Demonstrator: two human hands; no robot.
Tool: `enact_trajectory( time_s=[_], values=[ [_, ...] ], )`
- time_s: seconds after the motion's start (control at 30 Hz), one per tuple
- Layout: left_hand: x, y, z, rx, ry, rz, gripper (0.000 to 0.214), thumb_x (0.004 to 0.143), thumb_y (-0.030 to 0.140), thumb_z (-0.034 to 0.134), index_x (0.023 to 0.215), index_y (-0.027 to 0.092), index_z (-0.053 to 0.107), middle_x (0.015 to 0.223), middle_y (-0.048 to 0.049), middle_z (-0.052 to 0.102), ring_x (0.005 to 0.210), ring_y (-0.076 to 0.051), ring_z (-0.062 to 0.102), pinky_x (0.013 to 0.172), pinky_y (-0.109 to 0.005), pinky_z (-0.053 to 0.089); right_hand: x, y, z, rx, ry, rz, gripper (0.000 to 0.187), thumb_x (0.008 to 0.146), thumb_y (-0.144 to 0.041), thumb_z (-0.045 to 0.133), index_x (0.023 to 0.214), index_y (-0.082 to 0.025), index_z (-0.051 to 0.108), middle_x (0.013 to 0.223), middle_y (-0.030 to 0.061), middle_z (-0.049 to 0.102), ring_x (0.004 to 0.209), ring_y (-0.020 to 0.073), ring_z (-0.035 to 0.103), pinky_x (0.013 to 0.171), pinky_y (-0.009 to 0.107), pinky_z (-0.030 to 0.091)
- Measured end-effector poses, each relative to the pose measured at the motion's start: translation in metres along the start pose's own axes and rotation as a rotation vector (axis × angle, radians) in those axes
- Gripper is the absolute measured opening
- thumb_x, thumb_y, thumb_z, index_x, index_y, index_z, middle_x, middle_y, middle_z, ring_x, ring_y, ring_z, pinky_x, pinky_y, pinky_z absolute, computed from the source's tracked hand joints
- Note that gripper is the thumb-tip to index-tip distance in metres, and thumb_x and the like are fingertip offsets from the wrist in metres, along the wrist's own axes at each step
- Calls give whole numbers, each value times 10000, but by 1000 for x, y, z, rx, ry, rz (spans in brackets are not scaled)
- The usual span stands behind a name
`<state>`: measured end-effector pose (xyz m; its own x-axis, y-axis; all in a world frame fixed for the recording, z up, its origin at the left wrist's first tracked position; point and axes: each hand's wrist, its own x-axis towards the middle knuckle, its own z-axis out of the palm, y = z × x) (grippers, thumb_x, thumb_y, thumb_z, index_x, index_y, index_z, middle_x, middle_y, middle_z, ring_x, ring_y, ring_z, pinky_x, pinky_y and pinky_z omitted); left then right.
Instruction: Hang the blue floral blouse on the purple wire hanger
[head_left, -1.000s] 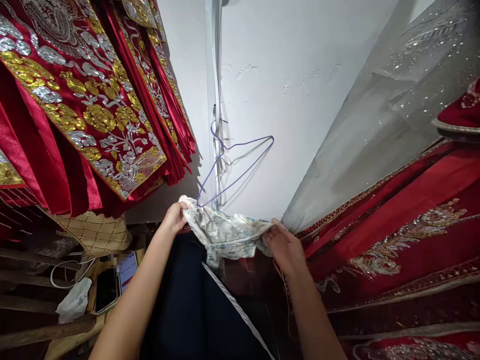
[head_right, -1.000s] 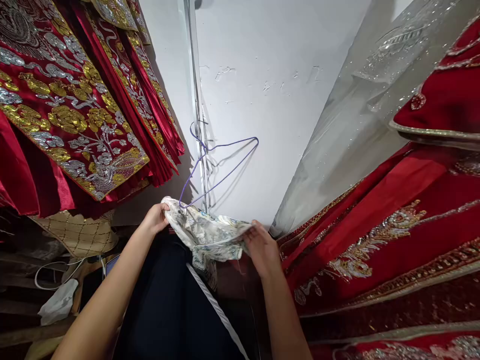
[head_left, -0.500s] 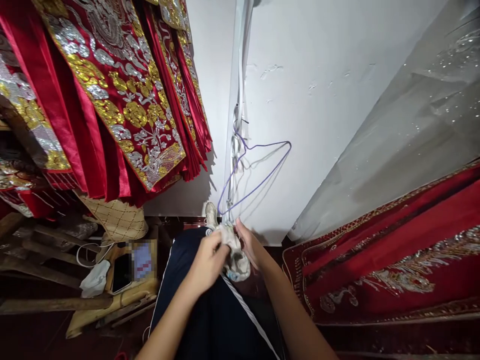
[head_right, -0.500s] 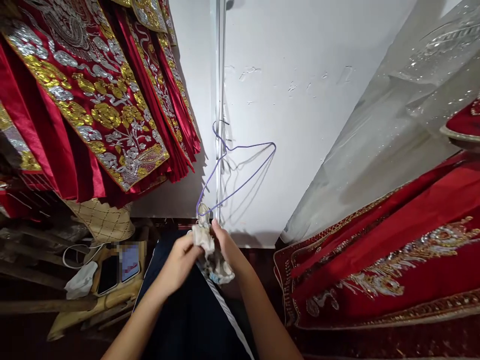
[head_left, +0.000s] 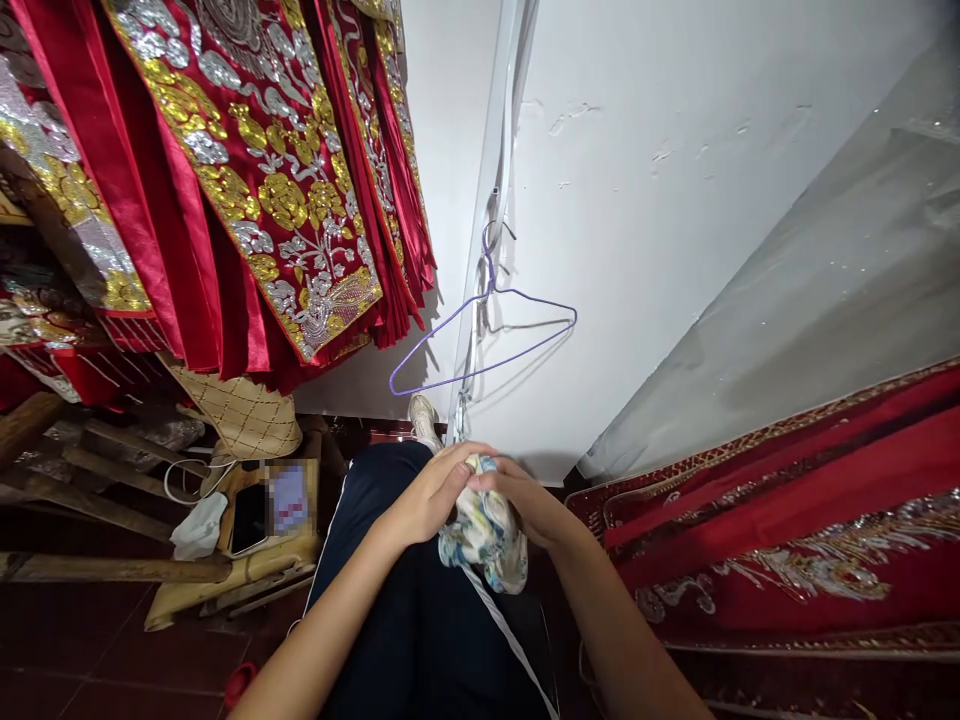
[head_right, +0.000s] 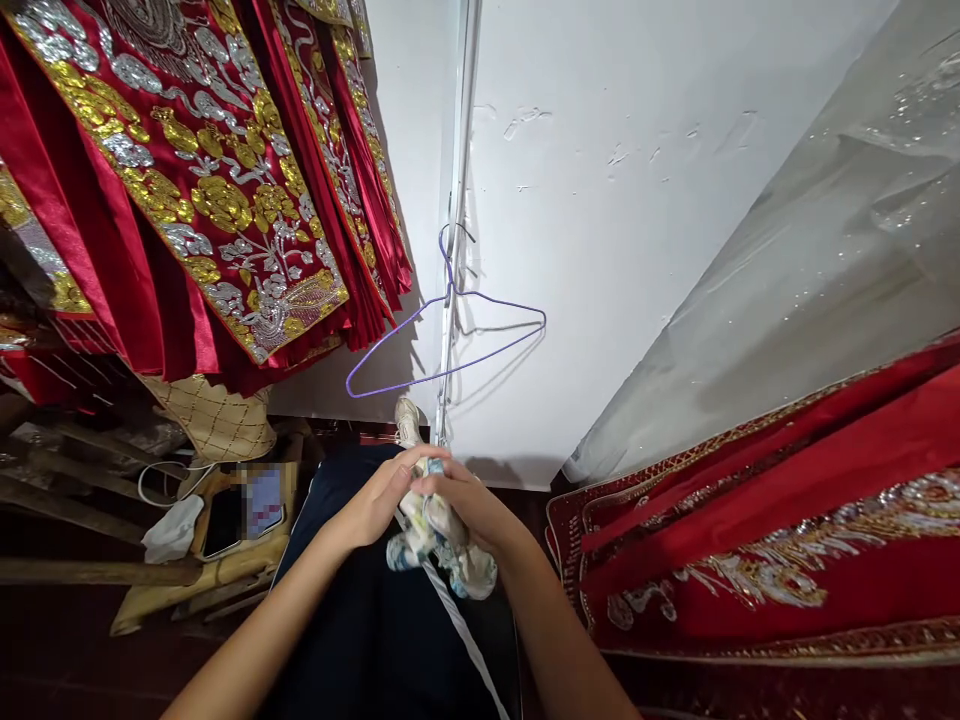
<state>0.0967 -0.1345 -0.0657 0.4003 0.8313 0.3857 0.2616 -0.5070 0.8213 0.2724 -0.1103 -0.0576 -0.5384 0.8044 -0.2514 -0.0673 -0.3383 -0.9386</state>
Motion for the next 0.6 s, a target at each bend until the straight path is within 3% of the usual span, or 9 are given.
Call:
enact_trajectory(
  time_s=[0.07, 0.13, 0.2, 0.3, 0.37, 0.43, 0.5, 0.6],
  values=[
    [-2, -11, 0, 41, -143, -7, 620, 1041, 515, 137, 1001, 186, 661, 985, -74, 685, 957, -223, 614, 1011, -379, 420, -10, -12, -5, -268, -200, -16, 96, 764, -255, 660, 733, -185, 603, 715, -5, 579, 674, 146, 502, 643, 271, 397],
    [-8, -24, -1, 157, -222, -40, 603, 1031, 545, 219, 794, 177, 634, 761, -42, 641, 771, -192, 585, 974, -372, 418, -18, -26, -15, -522, -251, -82, 176, 805, -249, 601, 653, -169, 565, 627, -12, 519, 581, 118, 430, 552, 257, 329],
    [-17, -36, -6, 301, -240, -105, 526, 1005, 548, 363, 718, 178, 604, 670, -21, 595, 698, -175, 549, 925, -359, 413, -21, -42, -28, -685, -78, -180, 212, 821, -256, 570, 628, -169, 574, 590, -6, 513, 540, 119, 432, 501, 253, 308],
    [-25, -43, -25, 473, -184, -196, 404, 976, 487, 476, 750, 187, 624, 712, -23, 623, 750, -187, 563, 831, -330, 394, -14, -70, -47, -674, 373, -385, 126, 794, -252, 587, 849, -188, 681, 669, 22, 620, 543, 155, 530, 456, 252, 349],
    [-26, -40, -41, 540, -135, -228, 352, 969, 451, 495, 770, 197, 635, 731, -23, 631, 788, -197, 570, 798, -318, 380, 3, -87, -58, -608, 615, -578, 300, 760, -229, 604, 1051, -212, 672, 747, 30, 664, 545, 163, 548, 455, 260, 378],
    [-25, -33, -55, 576, -93, -255, 348, 962, 451, 500, 766, 201, 640, 714, -23, 619, 784, -201, 565, 776, -313, 378, 31, -97, -67, -609, 720, -759, 435, 727, -198, 603, 1159, -227, 639, 871, 44, 692, 630, 176, 583, 539, 281, 447],
    [-24, -25, -62, 580, -64, -285, 394, 956, 490, 491, 735, 198, 635, 690, -28, 600, 756, -203, 556, 738, -307, 383, 64, -99, -75, -645, 677, -828, 452, 729, -198, 575, 1175, -230, 638, 1070, 68, 693, 849, 210, 631, 729, 317, 501],
    [-31, -19, -62, 581, -49, -307, 469, 941, 544, 488, 648, 193, 594, 662, -42, 578, 742, -211, 559, 706, -310, 395, 109, -84, -81, -619, 480, -643, 376, 785, -278, 535, 1141, -229, 644, 1166, 67, 677, 1015, 228, 618, 872, 341, 472]
  ],
)
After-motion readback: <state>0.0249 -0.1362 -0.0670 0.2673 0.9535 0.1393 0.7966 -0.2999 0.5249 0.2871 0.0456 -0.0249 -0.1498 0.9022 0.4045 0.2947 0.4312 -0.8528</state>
